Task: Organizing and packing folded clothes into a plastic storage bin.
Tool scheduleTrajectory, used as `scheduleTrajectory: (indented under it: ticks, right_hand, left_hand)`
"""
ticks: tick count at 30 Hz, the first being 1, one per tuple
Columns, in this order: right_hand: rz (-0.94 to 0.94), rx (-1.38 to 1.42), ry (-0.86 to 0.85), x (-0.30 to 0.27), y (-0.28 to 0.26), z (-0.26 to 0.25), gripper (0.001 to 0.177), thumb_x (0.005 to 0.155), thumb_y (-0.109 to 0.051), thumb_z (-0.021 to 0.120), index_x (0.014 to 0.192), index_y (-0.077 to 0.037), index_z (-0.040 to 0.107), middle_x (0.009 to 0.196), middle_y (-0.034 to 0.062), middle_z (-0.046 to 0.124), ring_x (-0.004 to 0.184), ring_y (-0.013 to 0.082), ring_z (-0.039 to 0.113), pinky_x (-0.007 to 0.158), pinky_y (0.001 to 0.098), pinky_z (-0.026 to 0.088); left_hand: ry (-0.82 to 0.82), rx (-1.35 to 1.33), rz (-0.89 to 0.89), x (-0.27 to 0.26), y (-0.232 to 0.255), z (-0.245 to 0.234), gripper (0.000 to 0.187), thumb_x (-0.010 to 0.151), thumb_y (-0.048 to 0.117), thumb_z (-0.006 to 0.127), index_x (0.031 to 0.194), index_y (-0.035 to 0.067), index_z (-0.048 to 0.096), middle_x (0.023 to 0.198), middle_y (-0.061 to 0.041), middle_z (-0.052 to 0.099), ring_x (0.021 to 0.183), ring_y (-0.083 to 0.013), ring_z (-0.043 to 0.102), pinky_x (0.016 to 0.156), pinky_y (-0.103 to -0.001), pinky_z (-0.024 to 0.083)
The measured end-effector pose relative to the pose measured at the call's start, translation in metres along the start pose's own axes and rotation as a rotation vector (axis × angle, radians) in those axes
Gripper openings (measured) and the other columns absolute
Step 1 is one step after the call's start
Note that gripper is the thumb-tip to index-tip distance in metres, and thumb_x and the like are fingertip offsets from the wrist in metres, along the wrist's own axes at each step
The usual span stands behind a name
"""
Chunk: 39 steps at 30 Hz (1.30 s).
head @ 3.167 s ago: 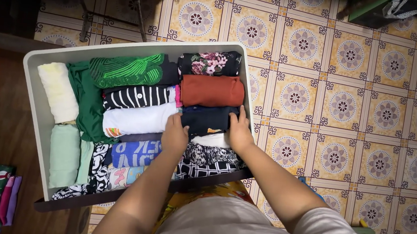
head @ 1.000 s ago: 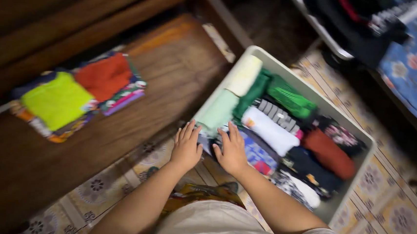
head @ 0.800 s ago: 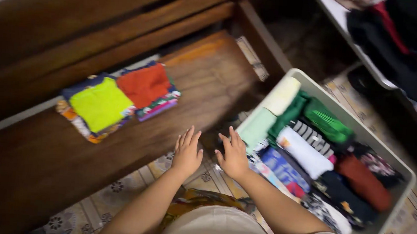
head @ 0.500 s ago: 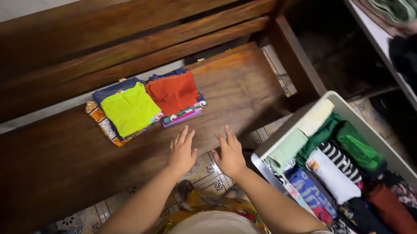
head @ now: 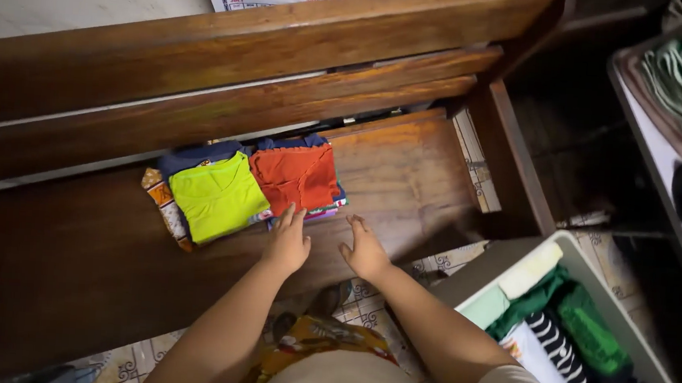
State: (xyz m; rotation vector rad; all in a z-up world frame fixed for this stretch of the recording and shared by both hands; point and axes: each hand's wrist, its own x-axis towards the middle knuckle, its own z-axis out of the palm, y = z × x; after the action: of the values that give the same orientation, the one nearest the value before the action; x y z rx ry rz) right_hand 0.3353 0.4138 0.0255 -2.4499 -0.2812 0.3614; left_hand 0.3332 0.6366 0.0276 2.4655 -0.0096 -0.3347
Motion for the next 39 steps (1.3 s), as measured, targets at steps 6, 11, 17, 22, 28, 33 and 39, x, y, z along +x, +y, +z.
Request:
scheduleTrajectory:
  ticks: [6,11,17,22,28,33,39]
  right_hand:
    - [0.297,0.252,-0.129,0.072,0.071,0.041,0.075,0.089,-0.021,0.073,0.151,0.003,0.038,0.142,0.0246,0.056,0.119,0.0331,0.064,0.098,0.0386,0.053]
    - [0.600,0.657,-0.156,0.115,0.102,0.083,0.067,0.092,-0.021,0.068,0.151,0.001,0.046,0.110,0.0145,0.067,0.091,0.0225,0.061,0.080,0.0374,0.051]
    - [0.791,0.831,-0.165,0.141,0.104,0.103,0.056,0.094,-0.027,0.066,0.144,-0.004,0.053,0.103,0.0054,0.062,0.093,0.0176,0.058,0.083,0.0382,0.053]
    - [0.836,0.960,-0.145,0.161,0.091,0.103,0.053,0.092,-0.032,0.066,0.140,-0.010,0.057,0.114,0.0012,0.064,0.102,0.0172,0.058,0.086,0.0413,0.049]
    - [1.017,0.955,-0.081,0.177,0.088,0.124,0.052,0.091,-0.036,0.074,0.133,-0.011,0.059,0.128,0.0048,0.066,0.109,0.0201,0.060,0.087,0.0387,0.050]
    - [0.661,1.162,0.135,0.175,0.103,0.168,0.039,0.097,-0.024,0.070,0.129,-0.003,0.062,0.119,0.0114,0.074,0.095,0.0161,0.070,0.080,0.0293,0.058]
    - [0.882,1.448,0.029,0.178,0.045,0.120,0.035,0.102,-0.029,0.055,0.135,-0.016,0.056,0.121,0.0058,0.067,0.094,0.0174,0.063,0.073,0.0349,0.049]
  left_hand:
    - [-0.072,0.042,-0.110,0.050,-0.004,0.010,0.071,0.084,0.016,0.072,0.148,0.004,0.042,0.160,-0.021,0.033,0.146,-0.0376,0.037,0.118,-0.043,0.034]
    - [-0.172,0.099,-0.146,0.086,-0.010,0.017,0.078,0.084,0.021,0.076,0.151,0.007,0.039,0.163,-0.018,0.028,0.148,-0.0354,0.034,0.119,-0.042,0.033]
    - [-0.362,0.222,-0.181,0.121,-0.019,0.031,0.092,0.082,0.028,0.082,0.157,0.013,0.030,0.168,-0.011,0.020,0.151,-0.0312,0.029,0.121,-0.041,0.032]
    - [-0.385,0.291,-0.152,0.144,-0.044,0.066,0.091,0.083,0.023,0.080,0.158,0.016,0.028,0.169,-0.006,0.020,0.154,-0.0294,0.024,0.120,-0.043,0.033]
    - [-0.161,0.290,-0.024,0.153,-0.086,0.102,0.066,0.093,0.010,0.066,0.155,0.018,0.046,0.164,-0.001,0.041,0.145,-0.0304,0.041,0.108,-0.047,0.044]
    - [-0.315,0.232,-0.077,0.152,-0.054,0.049,0.071,0.086,0.023,0.073,0.150,0.016,0.044,0.156,-0.001,0.047,0.141,-0.0294,0.044,0.112,-0.049,0.040]
    - [-0.103,0.214,0.135,0.160,-0.094,0.078,0.075,0.086,0.006,0.069,0.155,0.015,0.041,0.153,-0.006,0.053,0.135,-0.0287,0.053,0.114,-0.047,0.042]
